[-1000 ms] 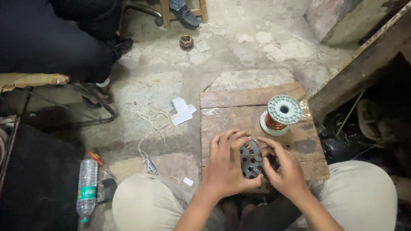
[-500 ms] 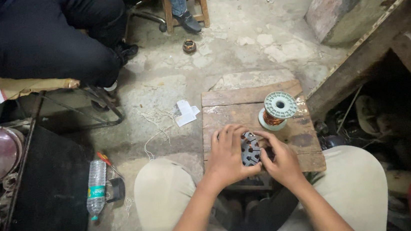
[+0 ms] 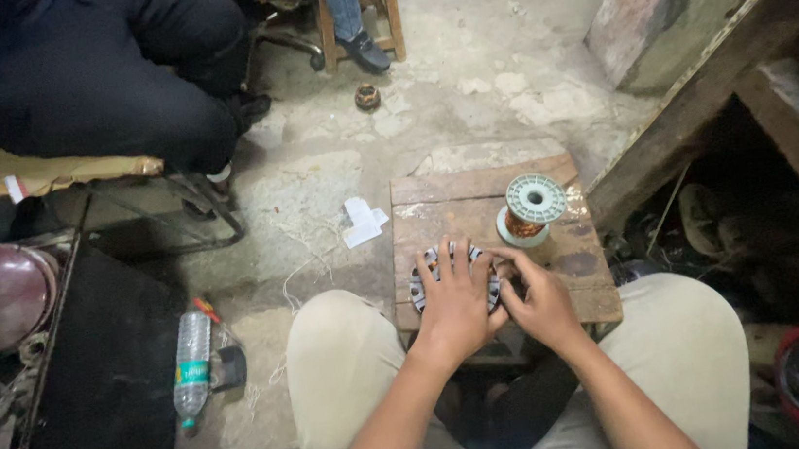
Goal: The person sits on the floor and winds copper wire by hand into the slots of a circular stator core. They pull the wire from a nearby spool and carefully place it into the slots, repeating the process.
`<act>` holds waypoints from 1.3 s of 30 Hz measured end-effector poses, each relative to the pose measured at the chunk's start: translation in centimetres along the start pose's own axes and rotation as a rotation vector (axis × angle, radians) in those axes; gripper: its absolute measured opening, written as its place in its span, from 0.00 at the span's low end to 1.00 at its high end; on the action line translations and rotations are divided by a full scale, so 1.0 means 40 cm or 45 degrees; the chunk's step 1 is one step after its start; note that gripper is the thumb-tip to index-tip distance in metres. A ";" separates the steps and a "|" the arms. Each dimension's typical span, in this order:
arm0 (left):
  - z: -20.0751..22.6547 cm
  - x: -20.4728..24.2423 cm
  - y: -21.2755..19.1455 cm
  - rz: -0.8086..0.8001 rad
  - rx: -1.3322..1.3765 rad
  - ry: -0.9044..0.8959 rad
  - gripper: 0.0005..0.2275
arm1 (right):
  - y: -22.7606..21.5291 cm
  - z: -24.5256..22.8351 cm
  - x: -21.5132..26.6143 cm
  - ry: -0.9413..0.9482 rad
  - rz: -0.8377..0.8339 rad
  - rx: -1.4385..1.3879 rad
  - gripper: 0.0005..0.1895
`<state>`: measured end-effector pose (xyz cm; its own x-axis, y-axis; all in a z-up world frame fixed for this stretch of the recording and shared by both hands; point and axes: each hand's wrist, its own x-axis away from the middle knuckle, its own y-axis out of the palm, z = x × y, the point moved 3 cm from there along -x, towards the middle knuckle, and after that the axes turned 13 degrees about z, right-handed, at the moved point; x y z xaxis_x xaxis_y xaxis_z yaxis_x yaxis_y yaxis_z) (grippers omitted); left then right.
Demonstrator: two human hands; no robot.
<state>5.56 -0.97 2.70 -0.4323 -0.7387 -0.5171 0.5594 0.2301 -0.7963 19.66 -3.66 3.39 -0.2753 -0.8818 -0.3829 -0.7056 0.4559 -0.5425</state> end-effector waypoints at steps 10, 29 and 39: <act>-0.005 -0.007 0.018 -0.091 -0.073 -0.009 0.38 | 0.015 0.014 -0.002 0.030 0.012 0.086 0.24; -0.001 -0.068 -0.130 0.307 0.586 0.078 0.45 | 0.016 0.026 -0.013 -0.253 0.111 0.106 0.26; -0.015 -0.054 -0.027 0.154 0.127 -0.050 0.36 | 0.019 0.041 -0.009 -0.082 0.023 0.105 0.28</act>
<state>5.48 0.76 4.48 -0.3306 -0.7343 -0.5930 0.6738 0.2563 -0.6930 20.28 -2.80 1.86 -0.2434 -0.8649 -0.4391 -0.6437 0.4826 -0.5939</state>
